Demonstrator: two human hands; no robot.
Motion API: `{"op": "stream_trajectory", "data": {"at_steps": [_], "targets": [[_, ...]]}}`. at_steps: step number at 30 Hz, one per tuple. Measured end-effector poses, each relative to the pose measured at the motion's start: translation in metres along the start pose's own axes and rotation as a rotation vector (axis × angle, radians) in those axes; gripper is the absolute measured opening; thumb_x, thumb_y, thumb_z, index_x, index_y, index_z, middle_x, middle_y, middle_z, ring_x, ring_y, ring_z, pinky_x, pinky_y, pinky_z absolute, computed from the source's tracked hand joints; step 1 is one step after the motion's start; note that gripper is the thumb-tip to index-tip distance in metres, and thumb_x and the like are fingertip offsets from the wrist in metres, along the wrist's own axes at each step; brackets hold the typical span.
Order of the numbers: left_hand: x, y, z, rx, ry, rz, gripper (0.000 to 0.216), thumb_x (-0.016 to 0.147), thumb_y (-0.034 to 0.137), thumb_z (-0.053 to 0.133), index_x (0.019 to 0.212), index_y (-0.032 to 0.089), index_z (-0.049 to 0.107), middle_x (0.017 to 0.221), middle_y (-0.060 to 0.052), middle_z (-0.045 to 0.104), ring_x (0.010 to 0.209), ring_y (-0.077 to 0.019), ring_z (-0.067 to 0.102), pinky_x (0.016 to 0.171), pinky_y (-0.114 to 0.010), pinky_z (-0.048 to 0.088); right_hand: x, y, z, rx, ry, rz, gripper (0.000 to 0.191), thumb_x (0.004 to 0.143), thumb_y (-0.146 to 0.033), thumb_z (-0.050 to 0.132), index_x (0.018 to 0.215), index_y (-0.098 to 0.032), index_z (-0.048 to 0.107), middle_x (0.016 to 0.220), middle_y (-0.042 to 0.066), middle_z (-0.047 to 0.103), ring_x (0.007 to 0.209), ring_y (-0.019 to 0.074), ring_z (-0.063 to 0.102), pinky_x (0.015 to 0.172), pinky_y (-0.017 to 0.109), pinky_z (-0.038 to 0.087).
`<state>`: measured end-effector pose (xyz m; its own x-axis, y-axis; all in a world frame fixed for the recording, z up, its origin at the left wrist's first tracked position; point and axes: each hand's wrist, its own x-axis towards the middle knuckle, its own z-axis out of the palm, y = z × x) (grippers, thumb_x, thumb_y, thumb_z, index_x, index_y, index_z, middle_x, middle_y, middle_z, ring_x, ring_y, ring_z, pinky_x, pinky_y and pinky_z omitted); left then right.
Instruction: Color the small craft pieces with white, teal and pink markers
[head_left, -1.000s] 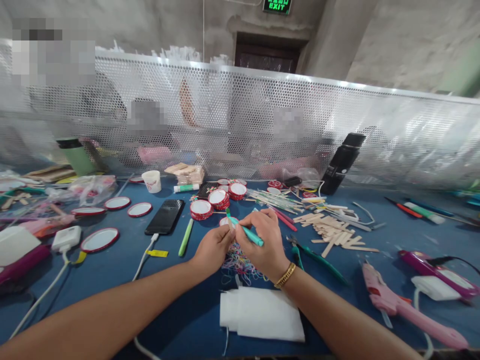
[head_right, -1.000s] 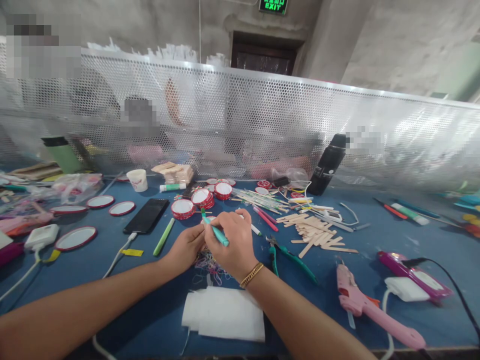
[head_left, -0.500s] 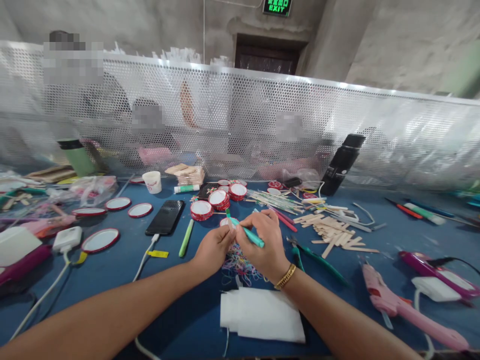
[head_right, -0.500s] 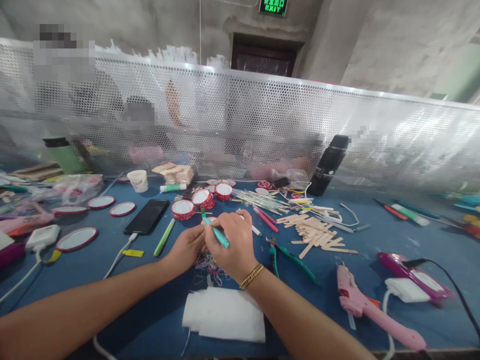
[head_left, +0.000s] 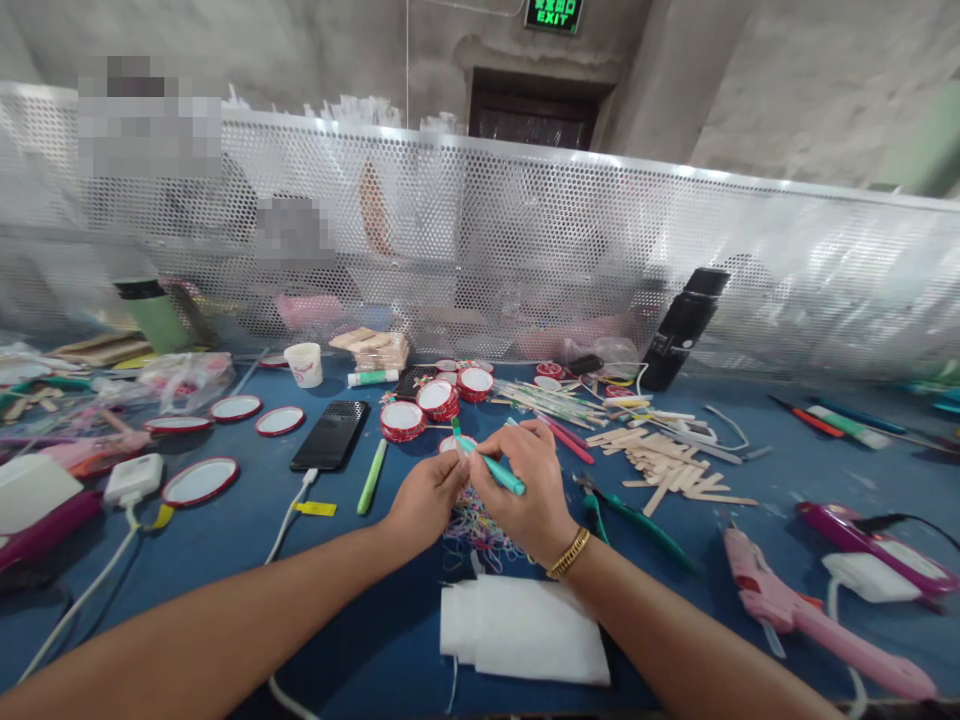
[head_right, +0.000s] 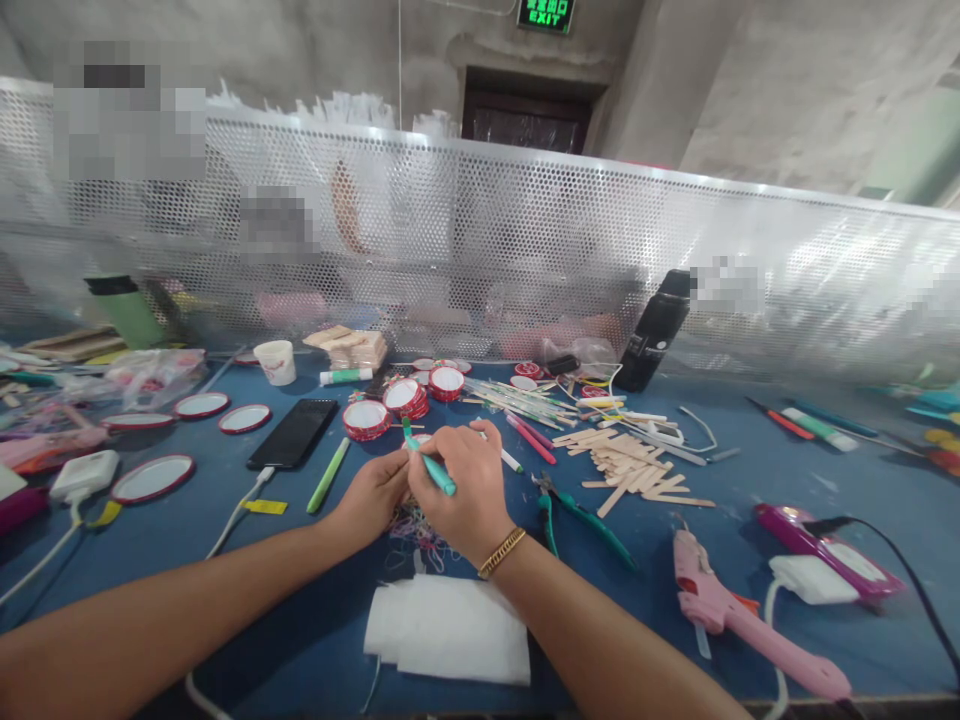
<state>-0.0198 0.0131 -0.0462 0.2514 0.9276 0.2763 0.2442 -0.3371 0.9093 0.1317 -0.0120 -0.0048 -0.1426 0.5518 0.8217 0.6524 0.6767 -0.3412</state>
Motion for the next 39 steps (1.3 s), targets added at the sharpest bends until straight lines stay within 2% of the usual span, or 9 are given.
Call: {"op": "stream_trajectory", "data": {"at_steps": [7,12,26,39], "targets": [[0.0020,-0.0044,-0.0003,0.037,0.025,-0.019,0.046,0.089,0.058,0.048,0.069,0.018,0.058,0.057,0.003,0.045,0.057,-0.0130,0.038,0.054,-0.025,0.029,0.0014,0.0042,-0.0022,-0.046,0.032,0.036,0.016,0.085,-0.020,0.058,0.070,-0.022,0.052,0.064,-0.004,0.059,0.063,0.0144,0.053,0.089,0.039,0.035],[0.0014,-0.0063,0.0004,0.011,0.021,-0.001,0.048,0.088,0.060,0.049,0.069,0.017,0.058,0.058,0.002,0.044,0.058,-0.0132,0.038,0.055,-0.026,0.029,0.0012,0.0009,-0.0022,-0.008,0.040,0.011,0.014,0.085,-0.020,0.059,0.072,-0.022,0.053,0.066,-0.003,0.061,0.065,0.0147,0.056,0.091,0.040,0.034],[-0.0006,0.0014,0.0004,-0.016,-0.020,0.000,0.048,0.089,0.060,0.048,0.068,0.017,0.056,0.057,0.004,0.040,0.056,-0.0118,0.033,0.054,-0.025,0.029,-0.0006,-0.0020,0.0001,0.001,0.020,-0.008,0.014,0.086,-0.021,0.058,0.072,-0.022,0.054,0.067,-0.004,0.062,0.065,0.0142,0.058,0.094,0.040,0.033],[0.0010,-0.0023,-0.0003,0.001,0.012,-0.002,0.046,0.089,0.057,0.051,0.067,0.017,0.056,0.058,0.003,0.043,0.057,-0.0126,0.036,0.055,-0.026,0.028,0.0013,0.0006,-0.0017,-0.018,0.037,0.024,0.014,0.085,-0.020,0.059,0.072,-0.022,0.053,0.066,-0.003,0.061,0.065,0.0147,0.055,0.091,0.040,0.033]]}}
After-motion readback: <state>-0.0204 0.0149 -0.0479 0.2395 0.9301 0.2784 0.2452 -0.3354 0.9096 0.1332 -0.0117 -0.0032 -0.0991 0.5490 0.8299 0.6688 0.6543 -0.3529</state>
